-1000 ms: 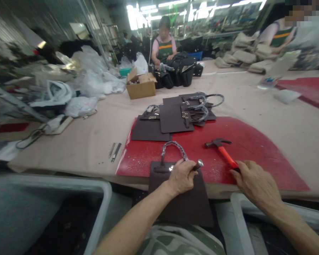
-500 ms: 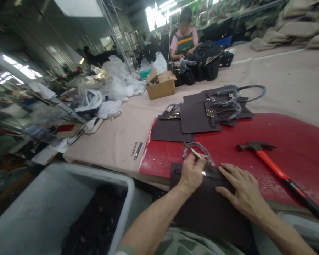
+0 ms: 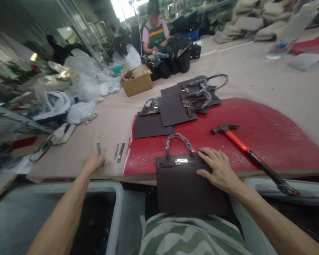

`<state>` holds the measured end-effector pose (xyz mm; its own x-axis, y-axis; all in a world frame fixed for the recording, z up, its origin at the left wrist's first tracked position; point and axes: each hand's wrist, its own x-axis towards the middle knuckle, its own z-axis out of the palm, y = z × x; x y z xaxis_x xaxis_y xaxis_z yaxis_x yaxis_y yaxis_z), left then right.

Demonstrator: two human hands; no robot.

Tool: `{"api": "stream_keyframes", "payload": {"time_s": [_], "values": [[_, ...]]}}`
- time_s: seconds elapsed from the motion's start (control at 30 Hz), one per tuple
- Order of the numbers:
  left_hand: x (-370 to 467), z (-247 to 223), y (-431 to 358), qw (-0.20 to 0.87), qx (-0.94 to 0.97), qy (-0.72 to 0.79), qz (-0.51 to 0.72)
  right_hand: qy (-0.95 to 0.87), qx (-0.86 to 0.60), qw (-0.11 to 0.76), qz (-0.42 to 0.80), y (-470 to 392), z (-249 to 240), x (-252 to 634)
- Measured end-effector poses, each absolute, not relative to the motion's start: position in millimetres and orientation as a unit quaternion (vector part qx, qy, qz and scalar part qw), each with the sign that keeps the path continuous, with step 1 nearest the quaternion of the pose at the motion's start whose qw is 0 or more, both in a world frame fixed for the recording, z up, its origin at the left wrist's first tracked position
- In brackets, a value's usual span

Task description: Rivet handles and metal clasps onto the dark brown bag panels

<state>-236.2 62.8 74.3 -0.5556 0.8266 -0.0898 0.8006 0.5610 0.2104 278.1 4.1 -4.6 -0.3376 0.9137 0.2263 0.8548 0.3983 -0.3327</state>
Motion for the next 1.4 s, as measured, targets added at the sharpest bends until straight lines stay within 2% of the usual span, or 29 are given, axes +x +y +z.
{"api": "stream_keyframes", "payload": {"time_s": [0.1,0.17,0.23,0.33,0.43,0.57,0.67,0.9,1.03,1.17,1.27,1.4], "values": [[-236,61,60,0.068,0.455,0.887,0.032,-0.811,-0.548,0.183,0.091,2,1,276],[-213,50,55,0.036,0.513,0.855,0.074,-0.811,-0.549,0.181,0.096,2,3,276],[-171,39,44,0.018,0.626,0.762,0.167,-0.811,-0.548,0.18,0.102,1,3,277],[-90,27,22,0.056,0.766,0.579,0.272,-0.813,-0.544,0.18,0.106,1,4,277],[-23,23,3,0.07,0.823,0.505,0.25,-0.808,-0.555,0.178,0.085,-1,11,273],[8,24,-3,0.068,0.827,0.53,0.178,-0.808,-0.567,0.151,0.05,-5,30,260],[6,26,2,0.091,0.815,0.545,0.174,-0.809,-0.566,0.139,0.079,-1,38,252],[8,26,13,0.112,0.791,0.572,0.186,-0.772,-0.592,0.206,0.103,17,21,251],[10,14,12,0.102,0.767,0.571,0.273,-0.74,-0.611,0.266,0.09,17,8,248],[14,2,13,0.048,0.67,0.63,0.391,-0.701,-0.641,0.31,0.049,15,-2,241],[20,0,18,0.02,0.628,0.67,0.396,-0.685,-0.656,0.316,0.025,15,-6,236],[21,-4,20,0.043,0.653,0.656,0.375,-0.696,-0.651,0.301,0.023,15,-4,235]]}}
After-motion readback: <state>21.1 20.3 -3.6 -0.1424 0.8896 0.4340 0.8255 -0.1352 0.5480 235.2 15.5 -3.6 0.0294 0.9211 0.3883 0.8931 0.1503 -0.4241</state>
